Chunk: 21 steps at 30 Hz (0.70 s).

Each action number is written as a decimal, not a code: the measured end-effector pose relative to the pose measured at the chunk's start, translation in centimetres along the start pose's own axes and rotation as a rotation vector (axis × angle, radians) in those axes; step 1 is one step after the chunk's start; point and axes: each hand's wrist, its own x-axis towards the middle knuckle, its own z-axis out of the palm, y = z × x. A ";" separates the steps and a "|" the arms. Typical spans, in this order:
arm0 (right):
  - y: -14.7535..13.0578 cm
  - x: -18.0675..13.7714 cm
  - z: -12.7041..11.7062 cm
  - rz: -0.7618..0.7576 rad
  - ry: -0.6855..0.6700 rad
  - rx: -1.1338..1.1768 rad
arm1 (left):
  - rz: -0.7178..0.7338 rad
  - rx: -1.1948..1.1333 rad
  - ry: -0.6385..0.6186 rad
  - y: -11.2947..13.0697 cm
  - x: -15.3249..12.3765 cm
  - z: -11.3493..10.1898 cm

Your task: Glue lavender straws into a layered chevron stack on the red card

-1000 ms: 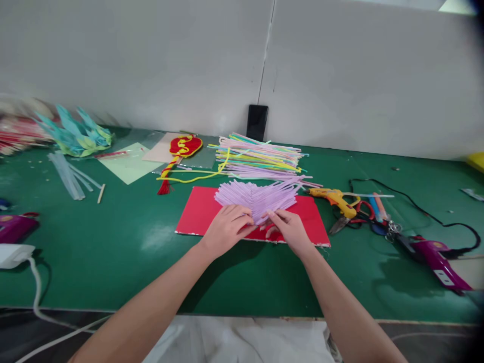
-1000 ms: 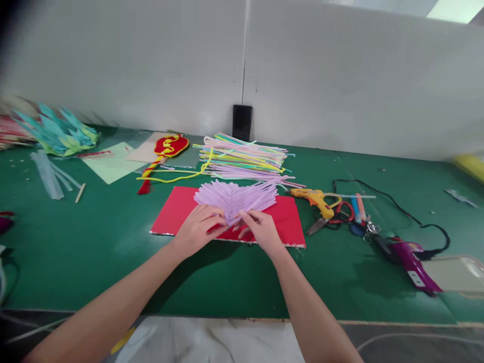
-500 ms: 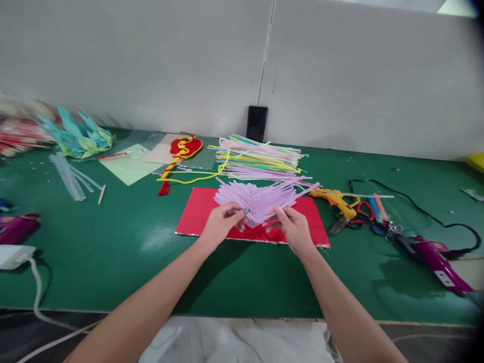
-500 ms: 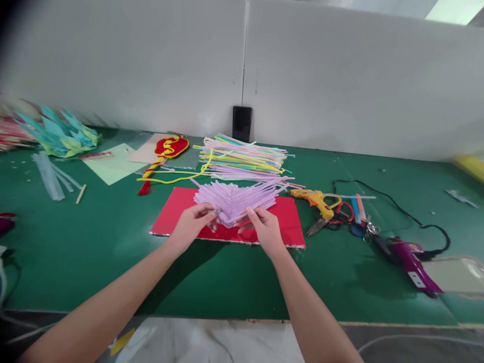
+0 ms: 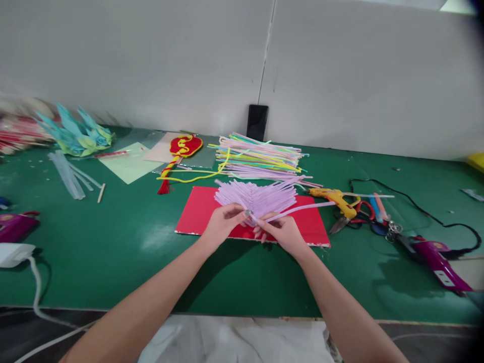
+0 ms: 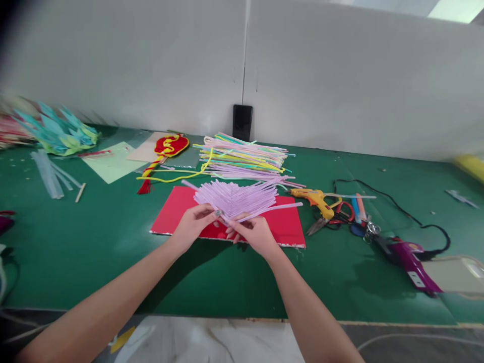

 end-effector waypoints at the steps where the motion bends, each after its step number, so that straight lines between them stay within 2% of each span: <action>1: 0.1 0.0 0.0 0.008 -0.010 -0.003 | 0.004 -0.011 0.022 -0.1 0.1 -0.1; 9: 0.3 -0.2 -0.1 0.055 -0.096 -0.035 | -0.045 -0.370 0.013 -0.7 0.8 -1.1; 21: -0.1 -0.3 -0.1 0.052 -0.133 -0.029 | -0.171 -0.734 0.249 0.5 1.4 -1.6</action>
